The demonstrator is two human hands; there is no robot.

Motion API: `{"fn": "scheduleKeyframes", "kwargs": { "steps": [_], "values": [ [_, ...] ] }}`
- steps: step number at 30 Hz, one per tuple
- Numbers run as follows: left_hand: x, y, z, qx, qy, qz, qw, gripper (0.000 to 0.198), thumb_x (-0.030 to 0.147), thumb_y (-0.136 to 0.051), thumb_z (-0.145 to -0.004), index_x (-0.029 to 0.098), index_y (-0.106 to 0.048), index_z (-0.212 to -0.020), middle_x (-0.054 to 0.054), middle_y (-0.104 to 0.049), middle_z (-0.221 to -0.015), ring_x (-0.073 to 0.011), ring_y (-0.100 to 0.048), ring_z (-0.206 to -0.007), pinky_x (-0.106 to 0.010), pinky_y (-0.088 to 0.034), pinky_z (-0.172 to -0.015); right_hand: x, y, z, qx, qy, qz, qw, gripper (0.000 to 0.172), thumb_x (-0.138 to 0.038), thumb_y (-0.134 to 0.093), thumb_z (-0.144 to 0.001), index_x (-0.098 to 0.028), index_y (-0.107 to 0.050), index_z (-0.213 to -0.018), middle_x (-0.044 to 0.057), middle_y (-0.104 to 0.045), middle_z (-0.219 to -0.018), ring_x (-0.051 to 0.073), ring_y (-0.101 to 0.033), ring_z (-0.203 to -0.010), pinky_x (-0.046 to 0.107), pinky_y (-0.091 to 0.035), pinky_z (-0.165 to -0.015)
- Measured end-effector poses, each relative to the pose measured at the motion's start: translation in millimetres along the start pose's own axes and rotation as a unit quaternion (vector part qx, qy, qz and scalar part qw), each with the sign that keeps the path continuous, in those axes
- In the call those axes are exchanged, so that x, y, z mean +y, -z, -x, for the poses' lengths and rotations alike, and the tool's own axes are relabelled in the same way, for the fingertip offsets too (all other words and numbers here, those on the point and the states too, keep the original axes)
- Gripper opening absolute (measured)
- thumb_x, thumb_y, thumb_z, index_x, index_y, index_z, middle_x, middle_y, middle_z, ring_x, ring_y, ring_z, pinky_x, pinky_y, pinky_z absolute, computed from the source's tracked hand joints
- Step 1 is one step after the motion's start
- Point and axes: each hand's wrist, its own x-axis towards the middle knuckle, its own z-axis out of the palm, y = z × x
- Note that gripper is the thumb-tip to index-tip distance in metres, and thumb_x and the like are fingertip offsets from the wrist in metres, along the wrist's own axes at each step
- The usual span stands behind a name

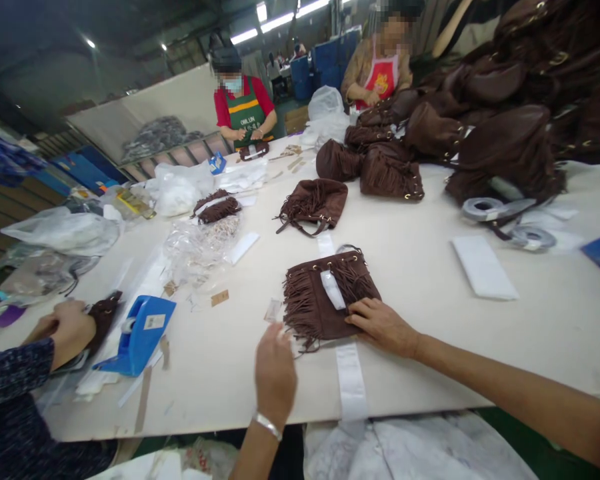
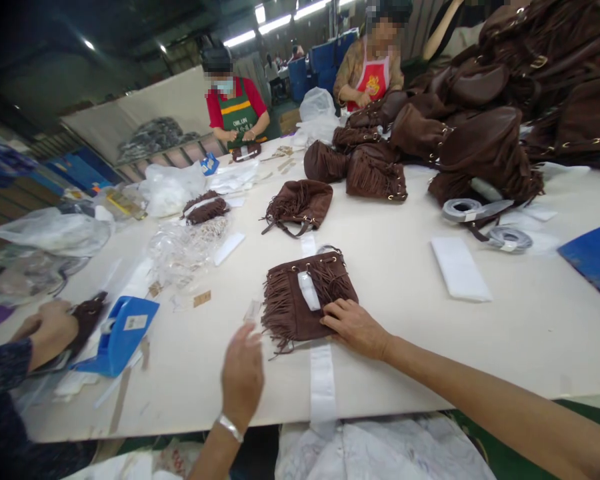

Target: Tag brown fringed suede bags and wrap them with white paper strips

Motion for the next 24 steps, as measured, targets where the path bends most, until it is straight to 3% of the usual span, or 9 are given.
{"fn": "scheduleKeyframes", "kwargs": {
  "steps": [2,4,7,10,13,16,19,21,24],
  "values": [
    [27,-15.0,-12,-0.095,-0.178,0.050,0.978,0.037,0.010,-0.044,-0.092,0.018,-0.053,-0.128,-0.012,-0.052,-0.141,-0.0231,-0.039,-0.138,-0.047,-0.038,-0.112,0,1,-1,-0.001,0.002,0.001,1.000,0.024,-0.032,-0.055,-0.093,-0.020,-0.062,-0.113,0.011,-0.059,-0.116,0.025,-0.048,-0.103,0.039,-0.038,-0.085],
    [32,-24.8,-19,-0.140,-0.219,0.040,0.965,0.043,0.016,-0.046,-0.093,0.020,-0.046,-0.136,-0.009,-0.048,-0.146,-0.0233,-0.037,-0.139,-0.047,-0.038,-0.112,0,3,0,-0.006,0.004,-0.002,1.000,0.023,-0.031,-0.055,-0.093,-0.020,-0.062,-0.113,0.010,-0.059,-0.115,0.025,-0.049,-0.103,0.038,-0.039,-0.084],
    [7,-19.7,-17,-0.134,-0.109,-0.022,0.985,0.044,0.021,-0.050,-0.093,0.021,-0.046,-0.137,-0.009,-0.053,-0.141,-0.0255,-0.045,-0.133,-0.051,-0.042,-0.107,1,3,1,-0.003,0.000,-0.009,1.000,0.025,-0.028,-0.056,-0.092,-0.021,-0.061,-0.116,0.010,-0.059,-0.116,0.025,-0.049,-0.103,0.038,-0.040,-0.084],
    [-5,-9.5,-19,-0.086,-0.037,-0.017,0.995,0.027,0.024,-0.054,-0.091,0.019,-0.059,-0.117,-0.012,-0.063,-0.125,-0.0287,-0.050,-0.128,-0.058,-0.039,-0.109,1,2,2,0.002,-0.014,-0.012,1.000,0.026,-0.026,-0.059,-0.090,-0.022,-0.060,-0.116,0.010,-0.059,-0.117,0.025,-0.050,-0.103,0.040,-0.040,-0.085],
    [24,-23.4,-38,-0.071,-0.098,0.067,0.990,0.029,0.019,-0.053,-0.090,0.018,-0.059,-0.119,-0.011,-0.062,-0.127,-0.0257,-0.049,-0.129,-0.051,-0.041,-0.110,-3,1,-2,-0.009,-0.020,-0.011,1.000,0.025,-0.025,-0.059,-0.090,-0.023,-0.061,-0.114,0.008,-0.060,-0.117,0.025,-0.051,-0.103,0.041,-0.042,-0.085],
    [53,-56.5,-57,-0.091,-0.091,0.092,0.987,0.030,0.021,-0.055,-0.089,0.018,-0.059,-0.118,-0.010,-0.061,-0.126,-0.0240,-0.053,-0.123,-0.044,-0.048,-0.105,-3,-2,-1,-0.007,-0.003,0.014,1.000,0.026,-0.031,-0.058,-0.090,-0.025,-0.061,-0.116,0.008,-0.061,-0.117,0.026,-0.053,-0.102,0.043,-0.043,-0.086],
    [54,-83.7,-60,-0.108,-0.064,0.098,0.987,0.037,0.026,-0.058,-0.087,0.019,-0.057,-0.123,-0.011,-0.058,-0.129,-0.0261,-0.053,-0.121,-0.045,-0.050,-0.103,19,-8,13,0.029,0.034,0.063,0.997,0.036,-0.040,-0.061,-0.088,-0.029,-0.059,-0.122,0.006,-0.062,-0.120,0.027,-0.055,-0.105,0.045,-0.044,-0.090],
    [47,-91.3,-56,-0.107,-0.061,0.111,0.986,0.038,0.028,-0.058,-0.087,0.019,-0.057,-0.124,-0.012,-0.057,-0.130,-0.0277,-0.053,-0.120,-0.046,-0.050,-0.102,45,-6,28,0.065,0.038,0.100,0.992,0.031,-0.038,-0.062,-0.087,-0.034,-0.061,-0.118,0.005,-0.065,-0.117,0.026,-0.058,-0.103,0.044,-0.045,-0.089],
    [42,-89.3,-52,-0.109,-0.059,0.118,0.985,0.037,0.026,-0.056,-0.087,0.018,-0.057,-0.124,-0.014,-0.057,-0.128,-0.0286,-0.053,-0.120,-0.048,-0.051,-0.100,72,17,46,0.114,-0.080,0.163,0.977,0.013,-0.030,-0.057,-0.089,-0.030,-0.066,-0.098,0.010,-0.065,-0.111,0.028,-0.059,-0.100,0.046,-0.046,-0.084]
  ]
}}
